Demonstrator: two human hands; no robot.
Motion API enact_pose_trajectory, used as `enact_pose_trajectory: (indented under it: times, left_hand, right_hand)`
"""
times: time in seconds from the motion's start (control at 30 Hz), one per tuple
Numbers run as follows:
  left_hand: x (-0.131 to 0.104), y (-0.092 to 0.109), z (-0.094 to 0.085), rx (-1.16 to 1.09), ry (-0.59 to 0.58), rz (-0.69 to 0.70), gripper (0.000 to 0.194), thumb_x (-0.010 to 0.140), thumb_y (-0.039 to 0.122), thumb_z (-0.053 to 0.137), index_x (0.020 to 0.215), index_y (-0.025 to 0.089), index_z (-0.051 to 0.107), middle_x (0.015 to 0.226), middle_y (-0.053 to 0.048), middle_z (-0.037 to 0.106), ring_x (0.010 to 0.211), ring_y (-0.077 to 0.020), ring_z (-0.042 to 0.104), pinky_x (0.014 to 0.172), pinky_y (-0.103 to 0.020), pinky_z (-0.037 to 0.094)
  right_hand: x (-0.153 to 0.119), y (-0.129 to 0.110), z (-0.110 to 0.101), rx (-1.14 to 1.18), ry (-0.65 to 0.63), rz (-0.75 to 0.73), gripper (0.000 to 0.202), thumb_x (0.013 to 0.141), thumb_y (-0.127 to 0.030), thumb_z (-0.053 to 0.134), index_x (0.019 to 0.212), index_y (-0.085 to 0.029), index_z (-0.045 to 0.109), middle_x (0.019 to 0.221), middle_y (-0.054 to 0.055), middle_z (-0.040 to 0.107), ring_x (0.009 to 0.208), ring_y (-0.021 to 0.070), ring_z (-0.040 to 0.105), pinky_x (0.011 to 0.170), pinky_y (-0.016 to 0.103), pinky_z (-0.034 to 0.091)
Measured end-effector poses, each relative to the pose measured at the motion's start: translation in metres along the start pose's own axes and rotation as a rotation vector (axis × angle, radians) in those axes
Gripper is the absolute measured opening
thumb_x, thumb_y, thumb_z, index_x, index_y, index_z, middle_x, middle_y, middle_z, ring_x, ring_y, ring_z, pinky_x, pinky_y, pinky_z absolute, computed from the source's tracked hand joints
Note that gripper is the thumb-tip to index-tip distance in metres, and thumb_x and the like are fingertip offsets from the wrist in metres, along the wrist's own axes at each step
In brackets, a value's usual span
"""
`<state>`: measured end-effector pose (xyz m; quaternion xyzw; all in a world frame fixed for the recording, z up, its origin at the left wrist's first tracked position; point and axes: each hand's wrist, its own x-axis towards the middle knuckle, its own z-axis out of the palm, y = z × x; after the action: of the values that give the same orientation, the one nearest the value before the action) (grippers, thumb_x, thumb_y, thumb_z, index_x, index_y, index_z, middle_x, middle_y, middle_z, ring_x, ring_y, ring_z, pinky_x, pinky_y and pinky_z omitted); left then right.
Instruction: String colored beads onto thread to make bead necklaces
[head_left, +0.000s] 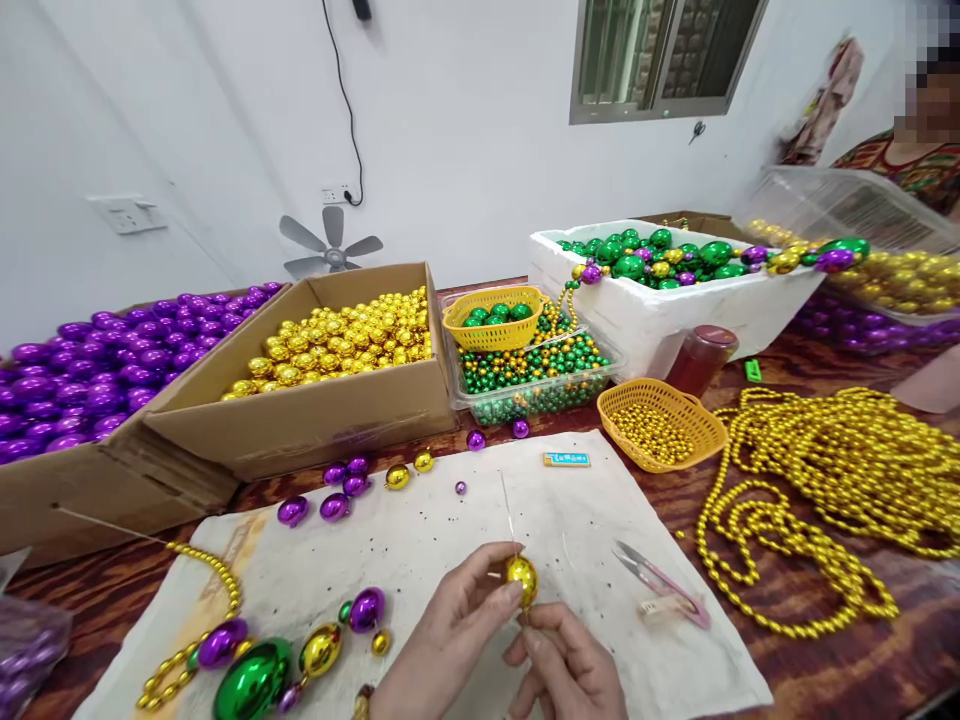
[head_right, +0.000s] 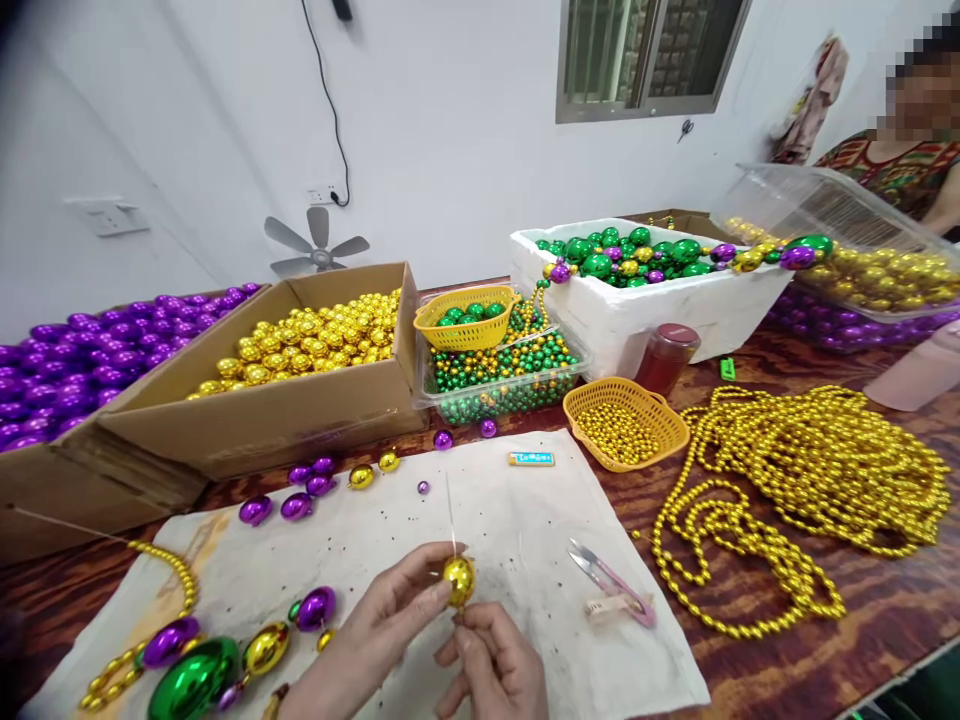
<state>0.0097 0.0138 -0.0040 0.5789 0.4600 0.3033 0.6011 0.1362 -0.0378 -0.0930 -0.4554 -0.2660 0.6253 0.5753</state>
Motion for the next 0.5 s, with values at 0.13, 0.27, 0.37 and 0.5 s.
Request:
enact_pose_trajectory:
  times: [0.13, 0.27, 0.37, 0.5]
  left_hand:
    - [0.033, -0.007, -0.036, 0.497, 0.089, 0.134, 0.031, 0.092, 0.038, 0.047, 0.114, 0.022, 0.062, 0.113, -0.009, 0.064, 0.103, -0.0227, 0.060, 0.089, -0.033, 0.045]
    - [0.078, -0.023, -0.073, 0.964, 0.246, 0.205, 0.030, 0.094, 0.028, 0.039, 0.113, 0.019, 0.059, 0.107, -0.010, 0.061, 0.095, -0.0226, 0.060, 0.086, -0.037, 0.045]
    - [0.097, -0.035, -0.083, 1.038, 0.210, 0.211, 0.030, 0.091, 0.023, 0.041, 0.115, 0.019, 0.058, 0.108, -0.010, 0.059, 0.097, -0.0231, 0.057, 0.088, -0.037, 0.043]
    - [0.102, -0.045, -0.085, 1.109, 0.179, 0.211, 0.027, 0.088, 0.018, 0.043, 0.109, 0.019, 0.060, 0.103, -0.008, 0.057, 0.096, -0.0230, 0.055, 0.086, -0.036, 0.042]
  right_hand:
    - [0.005, -0.010, -0.017, -0.081, 0.099, -0.018, 0.032, 0.079, -0.045, 0.070, 0.080, -0.013, 0.065, 0.066, 0.004, 0.069, 0.040, 0.0084, 0.058, 0.036, 0.013, 0.027]
    - [0.006, -0.014, -0.020, -0.086, 0.091, 0.003, 0.028, 0.080, -0.041, 0.068, 0.080, -0.013, 0.064, 0.065, 0.003, 0.068, 0.040, 0.0088, 0.056, 0.037, 0.015, 0.028]
    - [0.004, -0.013, -0.019, -0.078, 0.079, 0.008, 0.029, 0.080, -0.041, 0.068, 0.079, -0.013, 0.063, 0.063, 0.004, 0.068, 0.039, 0.0095, 0.055, 0.037, 0.016, 0.027]
    - [0.004, -0.015, -0.023, -0.070, 0.086, -0.021, 0.027, 0.082, -0.040, 0.066, 0.080, -0.013, 0.063, 0.064, 0.002, 0.066, 0.042, 0.0079, 0.053, 0.039, 0.015, 0.027]
